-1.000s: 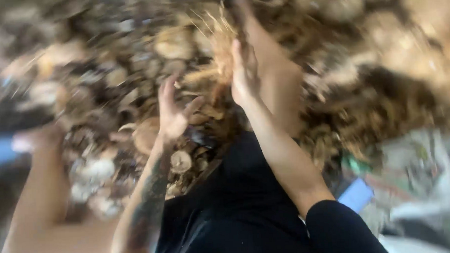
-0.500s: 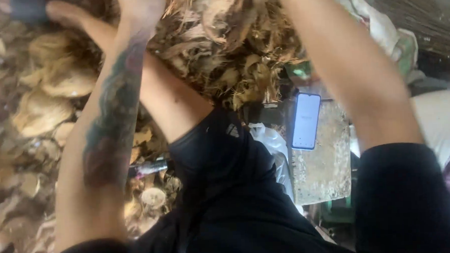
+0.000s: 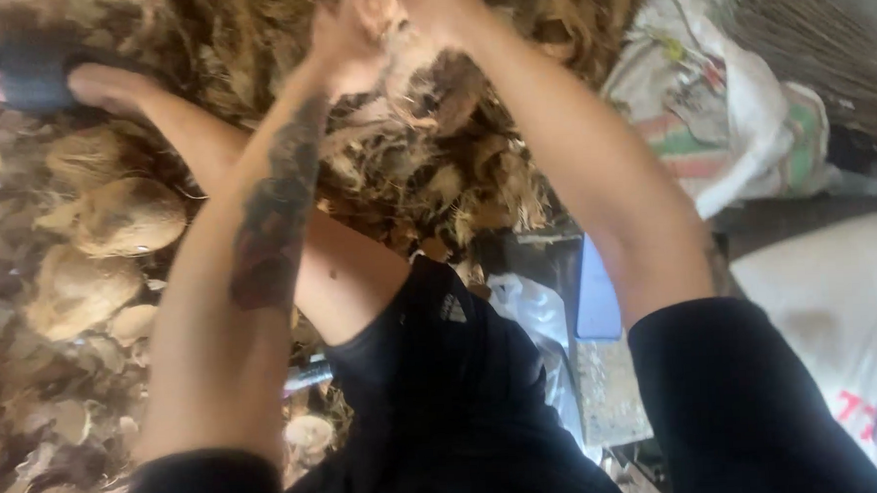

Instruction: A person sitting on the ground husks coconuts by hand and then uses a curved knife to shave the remaining fibers off the shell.

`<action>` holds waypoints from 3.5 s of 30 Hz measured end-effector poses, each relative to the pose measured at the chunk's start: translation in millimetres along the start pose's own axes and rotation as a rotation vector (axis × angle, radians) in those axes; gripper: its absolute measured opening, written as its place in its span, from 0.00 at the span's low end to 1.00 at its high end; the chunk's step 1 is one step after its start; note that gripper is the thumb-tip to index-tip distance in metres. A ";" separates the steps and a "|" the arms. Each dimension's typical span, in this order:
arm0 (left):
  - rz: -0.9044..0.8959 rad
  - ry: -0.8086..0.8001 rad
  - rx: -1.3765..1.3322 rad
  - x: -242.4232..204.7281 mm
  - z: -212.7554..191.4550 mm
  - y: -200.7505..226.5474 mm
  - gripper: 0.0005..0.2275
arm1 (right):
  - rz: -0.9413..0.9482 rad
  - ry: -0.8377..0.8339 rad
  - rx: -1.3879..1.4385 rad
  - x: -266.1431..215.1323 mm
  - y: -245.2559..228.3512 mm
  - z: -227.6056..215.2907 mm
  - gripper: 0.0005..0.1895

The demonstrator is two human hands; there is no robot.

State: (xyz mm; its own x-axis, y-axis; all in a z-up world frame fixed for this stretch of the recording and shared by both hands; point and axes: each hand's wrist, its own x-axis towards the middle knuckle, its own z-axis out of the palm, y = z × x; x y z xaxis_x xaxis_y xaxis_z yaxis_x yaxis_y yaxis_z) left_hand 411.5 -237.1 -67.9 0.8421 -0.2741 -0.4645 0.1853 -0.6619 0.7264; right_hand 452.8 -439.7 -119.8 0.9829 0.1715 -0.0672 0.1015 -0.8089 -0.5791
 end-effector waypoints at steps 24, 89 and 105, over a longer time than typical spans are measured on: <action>0.116 0.895 -0.268 -396.2 -175.8 -271.7 0.13 | -0.571 -0.381 -0.121 -89.2 -340.0 -19.8 0.09; 0.012 1.501 -2.173 -603.9 200.2 -341.9 0.32 | -0.340 -1.601 0.281 -456.5 -390.8 102.8 0.16; 0.030 1.572 -2.228 -578.2 219.0 -360.0 0.34 | -0.452 -1.546 0.177 -448.0 -334.2 142.6 0.21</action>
State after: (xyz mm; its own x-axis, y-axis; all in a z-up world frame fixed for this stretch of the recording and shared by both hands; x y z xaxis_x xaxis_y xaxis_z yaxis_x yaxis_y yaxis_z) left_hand -253.0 6.9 -171.8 0.2661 0.6688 -0.6941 -0.6545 0.6541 0.3793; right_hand -43.3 -166.0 -12.1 -0.2174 0.8254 -0.5210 0.1982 -0.4853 -0.8516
